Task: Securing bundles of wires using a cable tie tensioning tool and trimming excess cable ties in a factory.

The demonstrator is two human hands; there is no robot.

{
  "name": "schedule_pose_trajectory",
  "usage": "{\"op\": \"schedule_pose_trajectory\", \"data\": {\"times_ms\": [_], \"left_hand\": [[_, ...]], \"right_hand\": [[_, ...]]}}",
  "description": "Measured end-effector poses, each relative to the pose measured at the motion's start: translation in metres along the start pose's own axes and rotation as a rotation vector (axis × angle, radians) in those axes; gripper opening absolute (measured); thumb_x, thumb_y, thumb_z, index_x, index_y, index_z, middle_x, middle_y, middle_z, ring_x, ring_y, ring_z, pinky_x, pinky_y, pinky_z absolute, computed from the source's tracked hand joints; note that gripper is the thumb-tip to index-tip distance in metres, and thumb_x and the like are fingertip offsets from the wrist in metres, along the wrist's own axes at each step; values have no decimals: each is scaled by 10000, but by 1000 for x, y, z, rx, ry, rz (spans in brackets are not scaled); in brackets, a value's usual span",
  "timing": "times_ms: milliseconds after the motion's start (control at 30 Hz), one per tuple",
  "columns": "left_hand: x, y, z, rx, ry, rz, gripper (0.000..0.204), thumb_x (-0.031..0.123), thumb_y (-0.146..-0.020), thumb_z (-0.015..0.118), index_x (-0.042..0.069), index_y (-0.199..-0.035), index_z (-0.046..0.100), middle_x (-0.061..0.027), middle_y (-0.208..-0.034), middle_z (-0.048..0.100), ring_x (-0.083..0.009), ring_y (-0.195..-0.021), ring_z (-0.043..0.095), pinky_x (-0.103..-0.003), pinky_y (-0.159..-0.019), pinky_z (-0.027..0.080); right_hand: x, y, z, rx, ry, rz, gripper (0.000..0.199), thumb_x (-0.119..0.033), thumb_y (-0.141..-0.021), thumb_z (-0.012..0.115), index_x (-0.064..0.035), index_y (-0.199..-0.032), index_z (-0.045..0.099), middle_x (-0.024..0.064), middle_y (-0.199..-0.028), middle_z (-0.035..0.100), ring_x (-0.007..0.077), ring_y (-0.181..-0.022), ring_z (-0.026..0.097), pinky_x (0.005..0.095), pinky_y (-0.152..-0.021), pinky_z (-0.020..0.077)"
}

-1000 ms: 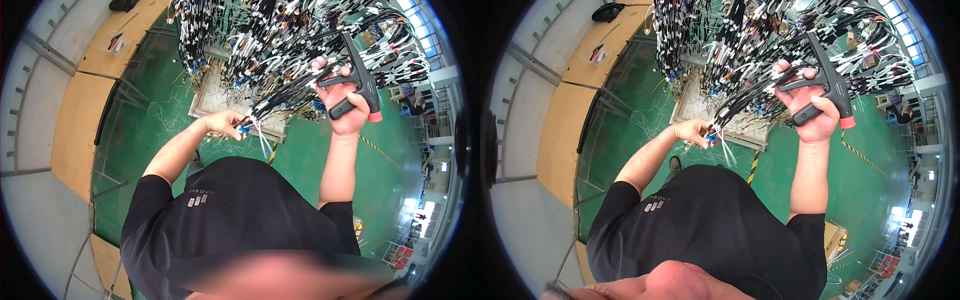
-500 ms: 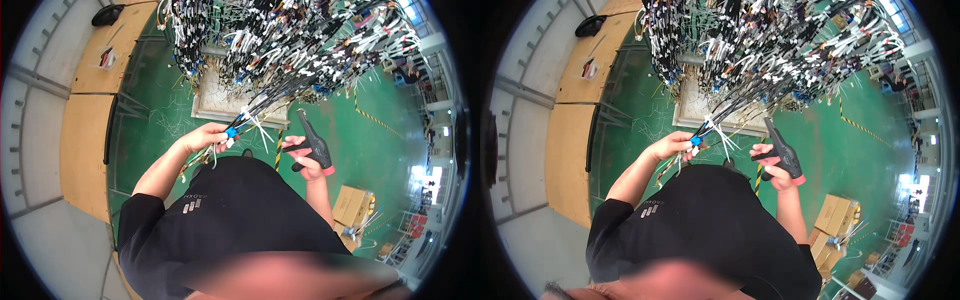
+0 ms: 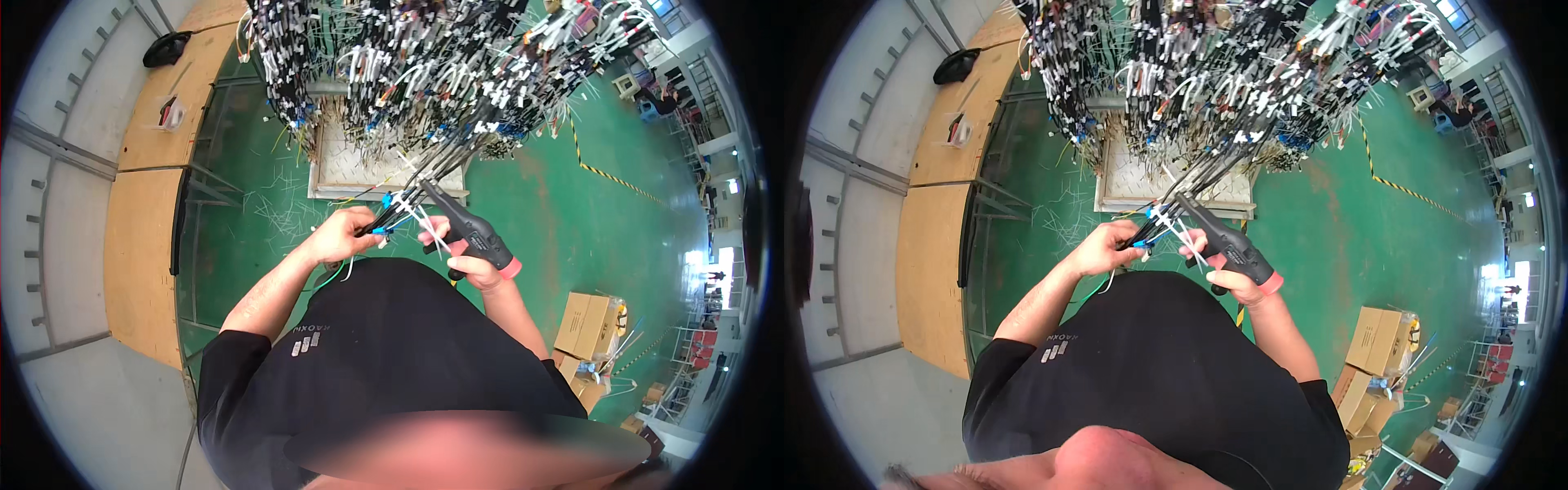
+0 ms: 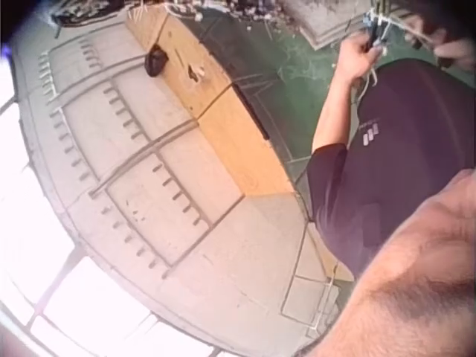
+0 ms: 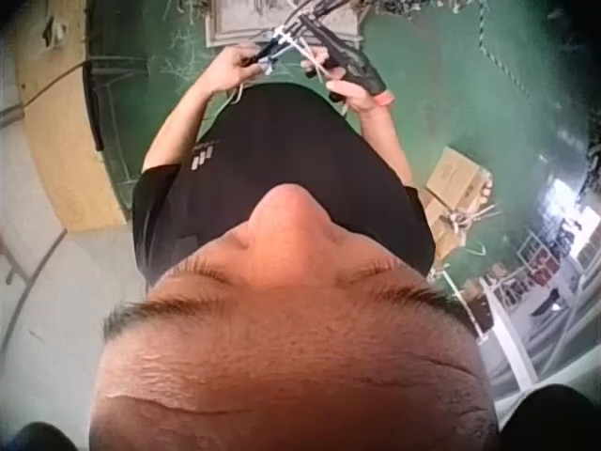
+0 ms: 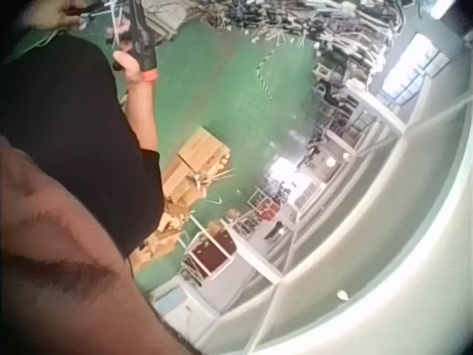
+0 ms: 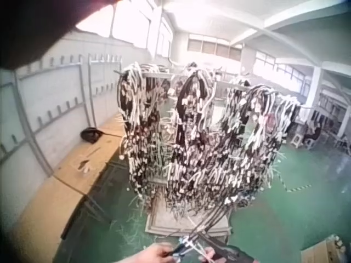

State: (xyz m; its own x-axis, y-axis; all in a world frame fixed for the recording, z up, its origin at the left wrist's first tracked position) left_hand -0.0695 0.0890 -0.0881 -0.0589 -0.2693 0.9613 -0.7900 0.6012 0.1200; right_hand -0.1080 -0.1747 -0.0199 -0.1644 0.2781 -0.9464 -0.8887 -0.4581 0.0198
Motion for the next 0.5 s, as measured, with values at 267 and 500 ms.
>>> {"op": "schedule_pose_trajectory", "data": {"times_ms": [267,500], "left_hand": [[-10,-5,65,-56,444,-133,574,398,-1002,694,1,-1409,611,9,-1079,659,-92,-938,594,-254,-821,482],[14,-3,75,474,524,-329,172,180,-1069,639,71,-941,678,60,-801,637,-38,-711,561,-228,-642,452]], "right_hand": [[10,36,-50,-54,-99,17,515,-148,-751,672,-5,-1241,608,124,-1202,658,253,-1176,628,435,-1098,465],[21,64,-87,-97,-257,40,517,-122,-776,699,-9,-1270,594,134,-1233,643,280,-1221,624,484,-1140,457]]}}
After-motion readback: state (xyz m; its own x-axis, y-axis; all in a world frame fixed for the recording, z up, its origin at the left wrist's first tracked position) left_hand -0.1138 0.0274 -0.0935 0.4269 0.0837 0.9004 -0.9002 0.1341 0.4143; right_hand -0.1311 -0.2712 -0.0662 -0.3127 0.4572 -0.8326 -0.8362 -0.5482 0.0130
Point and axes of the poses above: each hand's wrist, its own y-axis away from the middle knuckle, its own z-axis out of the palm, x = y × z, the point moved 4 cm from there along -y, towards the middle knuckle
